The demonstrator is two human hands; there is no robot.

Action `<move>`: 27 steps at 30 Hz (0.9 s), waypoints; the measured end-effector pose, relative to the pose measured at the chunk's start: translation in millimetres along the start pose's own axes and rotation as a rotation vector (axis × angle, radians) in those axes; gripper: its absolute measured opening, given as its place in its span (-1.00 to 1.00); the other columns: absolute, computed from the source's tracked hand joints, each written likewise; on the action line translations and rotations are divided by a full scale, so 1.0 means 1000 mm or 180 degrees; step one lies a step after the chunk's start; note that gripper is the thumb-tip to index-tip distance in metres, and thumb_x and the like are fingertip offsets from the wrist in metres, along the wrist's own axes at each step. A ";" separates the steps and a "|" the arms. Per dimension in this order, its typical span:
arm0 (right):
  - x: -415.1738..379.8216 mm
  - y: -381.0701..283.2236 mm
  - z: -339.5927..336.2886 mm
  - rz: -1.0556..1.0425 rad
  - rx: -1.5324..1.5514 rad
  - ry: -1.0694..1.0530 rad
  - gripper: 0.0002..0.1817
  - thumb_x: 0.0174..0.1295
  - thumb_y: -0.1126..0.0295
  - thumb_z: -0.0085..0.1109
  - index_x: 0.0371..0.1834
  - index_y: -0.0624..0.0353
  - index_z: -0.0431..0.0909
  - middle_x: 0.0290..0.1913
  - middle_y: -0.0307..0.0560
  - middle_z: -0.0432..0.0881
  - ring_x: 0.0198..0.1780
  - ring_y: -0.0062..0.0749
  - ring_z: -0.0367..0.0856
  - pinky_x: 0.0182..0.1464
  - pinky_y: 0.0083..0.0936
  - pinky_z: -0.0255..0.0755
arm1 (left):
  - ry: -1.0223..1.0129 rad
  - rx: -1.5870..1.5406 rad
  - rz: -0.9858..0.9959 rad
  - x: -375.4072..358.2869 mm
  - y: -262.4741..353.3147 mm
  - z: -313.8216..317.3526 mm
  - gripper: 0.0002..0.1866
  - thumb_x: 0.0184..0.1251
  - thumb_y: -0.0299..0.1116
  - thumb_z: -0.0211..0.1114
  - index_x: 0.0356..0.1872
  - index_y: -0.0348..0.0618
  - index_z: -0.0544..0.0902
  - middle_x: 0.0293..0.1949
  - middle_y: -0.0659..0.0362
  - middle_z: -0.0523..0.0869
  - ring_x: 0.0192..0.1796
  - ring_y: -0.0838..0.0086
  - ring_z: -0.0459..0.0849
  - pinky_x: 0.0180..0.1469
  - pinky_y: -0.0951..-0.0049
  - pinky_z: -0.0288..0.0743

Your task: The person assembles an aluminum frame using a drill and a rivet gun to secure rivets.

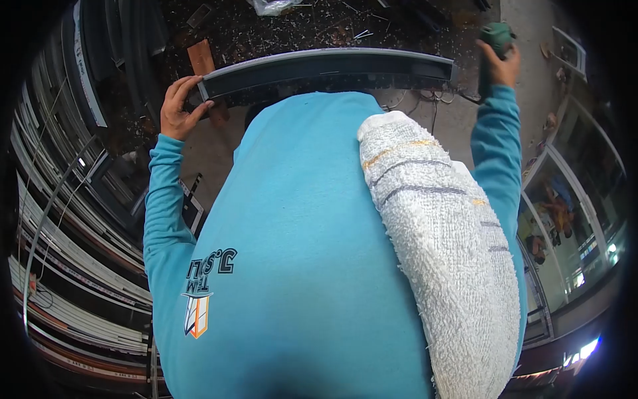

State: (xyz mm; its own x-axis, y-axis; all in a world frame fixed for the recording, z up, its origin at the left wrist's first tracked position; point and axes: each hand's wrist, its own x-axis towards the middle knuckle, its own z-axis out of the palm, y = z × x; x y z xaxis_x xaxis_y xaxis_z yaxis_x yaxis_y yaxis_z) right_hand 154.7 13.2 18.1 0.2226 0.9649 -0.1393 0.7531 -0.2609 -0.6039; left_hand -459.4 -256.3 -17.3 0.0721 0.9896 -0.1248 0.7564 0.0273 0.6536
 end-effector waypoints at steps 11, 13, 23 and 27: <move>-0.203 -0.248 0.009 -0.0983 0.1135 -0.3668 -0.05 -0.06 0.18 0.26 0.46 0.36 0.18 0.35 0.19 0.40 0.35 -0.11 0.41 0.38 -0.35 0.26 | 0.0229 -0.0202 0.0999 0.009 -0.031 0.012 -0.36 -0.10 -0.32 0.61 0.12 -0.13 0.62 0.08 0.10 0.66 0.16 0.18 0.58 0.23 0.22 0.48; -0.231 -0.264 0.054 -0.1063 0.1232 -0.4034 -0.10 -0.11 0.36 0.25 0.45 0.28 0.23 0.27 0.15 0.48 0.29 -0.14 0.46 0.37 -0.32 0.29 | 0.0367 -0.0299 0.1179 0.009 -0.039 0.015 -0.37 -0.10 -0.31 0.61 0.11 -0.13 0.63 0.07 0.11 0.69 0.16 0.18 0.60 0.24 0.23 0.47; -0.271 -0.275 0.121 -0.1315 0.0580 -0.3903 0.00 -0.32 0.42 0.11 0.46 0.25 0.23 0.30 0.28 0.44 0.27 0.08 0.51 0.38 -0.09 0.32 | 0.0759 -0.0029 0.1336 0.005 -0.054 0.033 -0.41 -0.03 -0.16 0.56 0.11 0.00 0.65 0.04 0.22 0.72 0.14 0.30 0.63 0.21 0.29 0.47; -0.281 -0.278 0.120 -0.1383 0.0336 -0.3694 -0.02 -0.30 0.43 0.11 0.45 0.22 0.26 0.25 0.28 0.49 0.23 0.08 0.54 0.35 -0.08 0.36 | 0.0801 0.0112 0.1421 0.007 -0.057 0.032 -0.41 -0.03 -0.11 0.56 0.10 0.03 0.66 0.02 0.25 0.73 0.12 0.33 0.63 0.19 0.31 0.46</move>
State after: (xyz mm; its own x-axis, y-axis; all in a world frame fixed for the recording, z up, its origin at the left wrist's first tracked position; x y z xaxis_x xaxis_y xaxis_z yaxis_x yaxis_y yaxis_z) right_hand -191.4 -181.4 130.3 -0.7516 0.4405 -0.4909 0.5620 0.0382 -0.8262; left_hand -481.5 -255.5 -79.6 0.2377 0.9071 0.3472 0.7094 -0.4063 0.5759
